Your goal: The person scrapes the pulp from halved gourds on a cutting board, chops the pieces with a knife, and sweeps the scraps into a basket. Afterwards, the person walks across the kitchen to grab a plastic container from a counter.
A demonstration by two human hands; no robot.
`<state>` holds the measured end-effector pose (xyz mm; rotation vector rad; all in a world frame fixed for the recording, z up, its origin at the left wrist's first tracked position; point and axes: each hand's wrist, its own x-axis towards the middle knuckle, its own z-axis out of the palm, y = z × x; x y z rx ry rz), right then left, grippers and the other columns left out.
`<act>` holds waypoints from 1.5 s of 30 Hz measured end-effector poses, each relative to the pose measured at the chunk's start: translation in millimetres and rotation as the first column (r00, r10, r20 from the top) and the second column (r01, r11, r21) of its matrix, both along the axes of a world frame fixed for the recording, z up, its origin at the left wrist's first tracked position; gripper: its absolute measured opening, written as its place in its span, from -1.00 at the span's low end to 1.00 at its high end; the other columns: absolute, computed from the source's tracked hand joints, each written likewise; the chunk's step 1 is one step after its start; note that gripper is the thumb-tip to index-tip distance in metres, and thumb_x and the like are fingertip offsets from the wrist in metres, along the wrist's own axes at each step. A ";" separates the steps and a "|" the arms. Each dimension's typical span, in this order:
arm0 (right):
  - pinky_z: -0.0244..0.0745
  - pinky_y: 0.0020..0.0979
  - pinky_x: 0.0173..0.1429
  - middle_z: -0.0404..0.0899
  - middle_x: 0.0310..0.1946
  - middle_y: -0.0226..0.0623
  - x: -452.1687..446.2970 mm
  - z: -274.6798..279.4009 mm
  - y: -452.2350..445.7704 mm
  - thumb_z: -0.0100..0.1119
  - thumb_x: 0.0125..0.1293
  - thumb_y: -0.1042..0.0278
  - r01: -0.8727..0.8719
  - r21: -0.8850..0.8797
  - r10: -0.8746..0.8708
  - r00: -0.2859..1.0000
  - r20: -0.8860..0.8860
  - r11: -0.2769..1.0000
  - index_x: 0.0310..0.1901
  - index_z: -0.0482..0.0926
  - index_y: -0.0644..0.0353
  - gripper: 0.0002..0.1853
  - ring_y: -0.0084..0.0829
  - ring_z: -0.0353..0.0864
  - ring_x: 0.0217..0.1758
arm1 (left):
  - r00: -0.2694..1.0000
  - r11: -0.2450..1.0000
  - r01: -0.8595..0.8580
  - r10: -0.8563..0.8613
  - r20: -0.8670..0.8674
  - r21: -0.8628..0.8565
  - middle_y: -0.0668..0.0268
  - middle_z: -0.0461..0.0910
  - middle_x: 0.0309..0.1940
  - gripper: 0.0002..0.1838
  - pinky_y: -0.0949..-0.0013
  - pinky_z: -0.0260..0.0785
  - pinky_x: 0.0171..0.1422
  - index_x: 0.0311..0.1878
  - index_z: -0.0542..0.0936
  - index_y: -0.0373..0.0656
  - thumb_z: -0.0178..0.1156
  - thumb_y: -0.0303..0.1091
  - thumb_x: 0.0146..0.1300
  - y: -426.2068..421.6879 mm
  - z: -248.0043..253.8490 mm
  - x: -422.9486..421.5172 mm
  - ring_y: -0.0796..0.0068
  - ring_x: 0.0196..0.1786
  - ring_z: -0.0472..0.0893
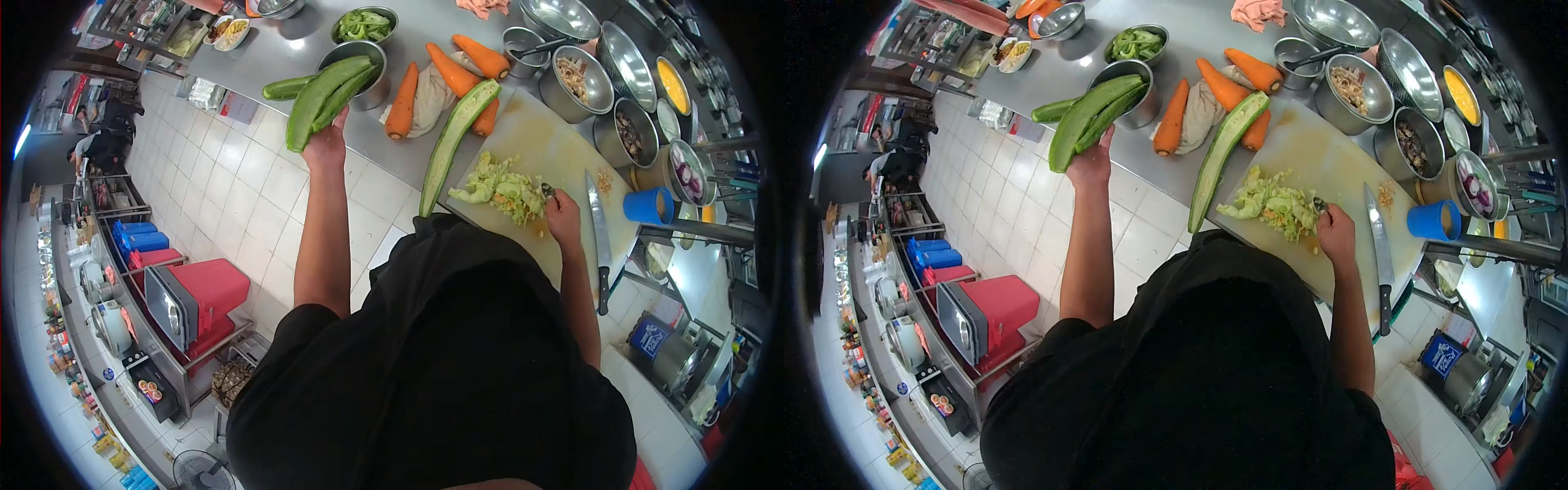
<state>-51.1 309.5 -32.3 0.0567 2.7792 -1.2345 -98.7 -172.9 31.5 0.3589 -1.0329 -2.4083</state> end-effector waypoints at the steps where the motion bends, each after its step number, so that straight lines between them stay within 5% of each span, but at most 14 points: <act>1: 0.40 -0.23 -0.32 0.49 -0.52 0.02 0.1 0.7 -1.1 0.02 0.28 0.43 0.001 -0.014 -0.001 1.000 -0.022 1.000 -0.24 0.52 0.31 -0.86 -0.16 0.49 -0.49 | 1.000 1.000 -0.008 0.008 0.015 0.016 0.21 0.45 0.28 -0.41 -0.06 0.39 0.32 0.31 0.40 -0.02 0.00 0.13 0.36 0.1 -0.4 -7.5 0.14 0.31 0.45; 8: 0.36 -0.23 -0.35 0.42 -0.57 -0.01 -0.6 -2.9 5.7 0.04 0.27 0.44 0.037 -0.064 -0.041 0.997 -0.059 0.997 -0.32 0.46 0.33 -0.88 -0.24 0.42 -0.52 | 0.994 0.977 -0.057 0.036 0.104 0.208 0.22 0.45 0.20 -0.36 -0.11 0.23 0.40 0.32 0.36 -0.03 -0.03 0.20 0.34 -0.3 -16.4 -8.1 0.15 0.21 0.45; 11: 0.34 -0.22 -0.36 0.40 -0.57 0.00 3.2 1.2 12.3 0.05 0.27 0.42 0.033 0.009 -0.032 0.999 -0.037 0.999 -0.35 0.42 0.33 -0.87 -0.23 0.41 -0.53 | 0.971 0.967 -0.118 0.065 0.229 0.227 0.21 0.46 0.17 -0.39 0.06 0.39 0.21 0.35 0.32 -0.03 -0.06 0.14 0.39 -0.6 -30.4 4.4 0.26 0.14 0.49; 14: 0.33 -0.22 -0.37 0.39 -0.57 0.00 7.6 -8.7 20.7 0.05 0.27 0.41 0.036 0.044 -0.029 0.986 -0.162 0.998 -0.36 0.42 0.33 -0.85 -0.24 0.42 -0.53 | 0.930 0.996 -0.002 0.037 0.366 -0.094 0.20 0.48 0.11 -0.39 0.10 0.43 0.10 0.34 0.31 -0.11 -0.03 0.11 0.41 2.8 -63.3 17.3 0.32 0.05 0.50; 16: 0.36 -0.22 -0.36 0.42 -0.56 0.00 8.8 3.7 19.4 0.04 0.23 0.43 0.065 0.024 -0.063 0.994 -0.092 0.998 -0.34 0.45 0.33 -0.88 -0.23 0.47 -0.51 | 0.914 0.942 0.144 -0.009 0.407 -0.303 0.23 0.54 0.01 -0.46 0.25 0.46 -0.01 0.29 0.39 -0.18 0.13 -0.05 0.39 25.7 -80.5 30.9 0.39 -0.05 0.53; 20: 0.40 -0.25 -0.34 0.49 -0.54 -0.01 4.8 13.6 13.6 0.03 0.20 0.46 0.046 -0.051 -0.046 0.999 -0.001 0.998 -0.29 0.50 0.34 -0.87 -0.24 0.52 -0.48 | 0.884 0.632 0.436 -0.168 0.436 -0.641 0.26 0.60 -0.13 -0.50 0.46 0.46 -0.10 0.23 0.47 -0.24 0.29 -0.21 0.30 83.1 -119.9 50.6 0.53 -0.14 0.54; 25: 0.43 -0.32 -0.32 0.55 -0.52 -0.07 -1.1 12.4 5.0 0.03 0.21 0.46 -0.007 -0.087 0.011 0.999 0.041 0.996 -0.16 0.59 0.32 -0.78 -0.32 0.55 -0.47 | 0.849 0.101 0.523 0.024 0.528 -0.846 -0.04 0.53 0.06 -0.28 0.10 0.42 0.22 0.27 0.40 -0.26 0.39 -0.21 0.03 148.6 -67.1 45.5 0.00 0.10 0.56; 31: 0.48 -0.34 -0.26 0.62 -0.45 -0.04 4.6 2.4 -5.2 0.03 0.26 0.45 0.003 -0.176 -0.003 1.000 0.004 0.984 -0.10 0.62 0.30 -0.75 -0.31 0.60 -0.44 | 0.780 0.220 0.599 0.056 0.623 -0.770 -0.11 0.46 0.14 -0.21 0.07 0.34 0.31 0.30 0.33 -0.31 0.33 -0.26 -0.04 153.8 -59.0 31.5 -0.08 0.22 0.46; 33: 0.49 -0.33 -0.25 0.62 -0.42 0.00 7.9 4.6 -4.0 0.02 0.27 0.45 -0.002 -0.170 -0.004 0.999 -0.038 0.986 -0.09 0.62 0.30 -0.75 -0.27 0.61 -0.43 | 0.841 0.188 0.522 0.050 0.539 -0.832 -0.10 0.51 0.08 -0.25 0.10 0.36 0.28 0.28 0.36 -0.29 0.34 -0.27 -0.03 154.4 -53.8 30.9 -0.05 0.17 0.51; 38: 0.50 -0.21 -0.18 0.61 -0.34 0.08 -8.4 35.3 -7.3 0.05 0.28 0.42 -0.002 -0.004 0.002 0.992 -0.127 1.000 -0.17 0.61 0.26 -0.81 0.00 0.63 -0.32 | 0.892 0.080 0.448 -0.099 0.440 -0.890 -0.09 0.54 0.04 -0.30 0.13 0.38 0.26 0.22 0.44 -0.31 0.33 -0.27 -0.04 180.7 -39.9 28.3 -0.03 0.13 0.55; 41: 0.51 -0.10 -0.11 0.63 -0.27 0.05 -45.1 47.7 -21.8 0.05 0.29 0.35 0.049 0.175 -0.010 0.976 -0.216 0.983 -0.19 0.61 0.20 -0.81 0.10 0.61 -0.19 | 0.773 0.021 0.622 -0.176 0.610 -0.783 -0.06 0.49 0.11 -0.29 0.10 0.37 0.30 0.20 0.44 -0.30 0.35 -0.23 -0.08 204.2 -49.7 10.7 0.00 0.20 0.51; 45: 0.57 -0.12 0.04 0.68 -0.16 -0.01 -105.9 55.7 -48.7 0.03 0.24 0.36 -0.004 0.505 0.000 1.000 0.008 0.863 -0.12 0.67 0.19 -0.73 -0.02 0.68 -0.06 | 0.739 -0.020 0.654 -0.192 0.645 -0.756 -0.07 0.55 0.03 -0.30 0.14 0.41 0.23 0.15 0.48 -0.31 0.40 -0.17 -0.08 214.8 -72.6 -5.4 0.02 0.12 0.57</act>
